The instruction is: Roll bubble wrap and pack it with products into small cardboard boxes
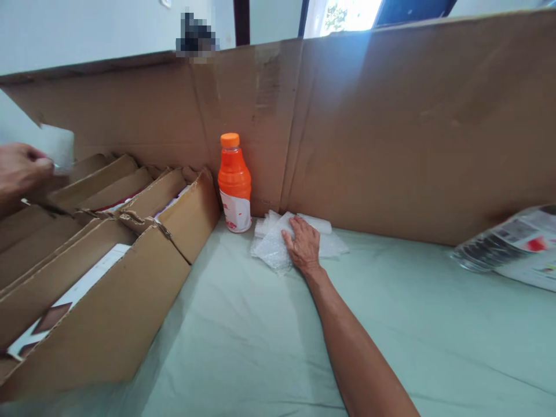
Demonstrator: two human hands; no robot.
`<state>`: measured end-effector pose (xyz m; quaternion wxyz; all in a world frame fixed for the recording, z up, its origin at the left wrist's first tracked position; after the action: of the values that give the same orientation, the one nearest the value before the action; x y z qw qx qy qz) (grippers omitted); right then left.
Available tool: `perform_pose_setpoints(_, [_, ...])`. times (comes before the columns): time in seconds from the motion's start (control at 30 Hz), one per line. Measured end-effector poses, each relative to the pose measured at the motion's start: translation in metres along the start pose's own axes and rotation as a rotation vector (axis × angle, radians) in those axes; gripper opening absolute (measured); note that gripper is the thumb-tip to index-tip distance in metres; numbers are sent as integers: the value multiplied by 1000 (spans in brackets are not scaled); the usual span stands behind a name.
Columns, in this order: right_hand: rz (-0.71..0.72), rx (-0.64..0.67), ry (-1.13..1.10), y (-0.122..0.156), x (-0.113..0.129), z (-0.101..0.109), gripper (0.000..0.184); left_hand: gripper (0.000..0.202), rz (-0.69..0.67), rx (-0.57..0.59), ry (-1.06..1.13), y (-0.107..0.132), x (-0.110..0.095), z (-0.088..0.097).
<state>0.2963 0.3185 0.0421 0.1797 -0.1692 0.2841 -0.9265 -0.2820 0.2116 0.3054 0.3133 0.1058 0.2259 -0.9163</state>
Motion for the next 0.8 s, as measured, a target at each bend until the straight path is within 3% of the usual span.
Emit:
perform_pose_setpoints(0.03, [-9, -10, -15, 0, 1, 3, 50, 6, 32, -94, 5, 18, -7, 16])
perform_pose_setpoints(0.1, [-34, -40, -52, -3, 5, 11, 48, 14, 29, -255, 125, 60, -26, 45])
perform_pose_setpoints(0.17, [-63, -85, -92, -9, 10, 24, 47, 26, -27, -270, 358, 105, -51, 60])
perform_pose_setpoints(0.23, [-92, -148, -152, -17, 19, 46, 45, 28, -74, -153, 529, 145, -79, 61])
perform_pose_setpoints(0.33, [-86, -213, -397, -28, 43, 86, 44, 29, -148, 181, 713, 196, -125, 42])
perform_pose_setpoints(0.43, [-9, -82, -890, -28, 89, 118, 51, 24, -262, 509, 777, 239, -169, 12])
perform_pose_setpoints(0.53, [81, 126, -1356, -13, 145, 139, 68, 20, -346, 725, 805, 272, -198, -22])
perform_pose_setpoints(0.6, [88, 191, -1459, -2, 167, 145, 68, 21, -362, 848, 809, 286, -206, -42])
perform_pose_setpoints(0.67, [41, 163, -1373, 2, 169, 145, 55, 24, -355, 917, 815, 292, -203, -52])
perform_pose_setpoints(0.73, [-12, -7, -1126, -3, 149, 146, 44, 30, -325, 874, 817, 286, -188, -46])
perform_pose_setpoints(0.8, [-35, -230, -764, -16, 120, 146, 42, 35, -271, 712, 799, 268, -161, -26])
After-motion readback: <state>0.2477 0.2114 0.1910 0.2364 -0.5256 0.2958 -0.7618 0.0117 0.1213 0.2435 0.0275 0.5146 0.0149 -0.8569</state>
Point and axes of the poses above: each hand's wrist, its own y-axis away from the middle knuckle, its own z-axis out of the back of the hand, x = y × z, the point moved 6 cm from there along -y, towards the middle knuckle, and after that the axes turned 4 degrees about z, right-handed, at the moved point
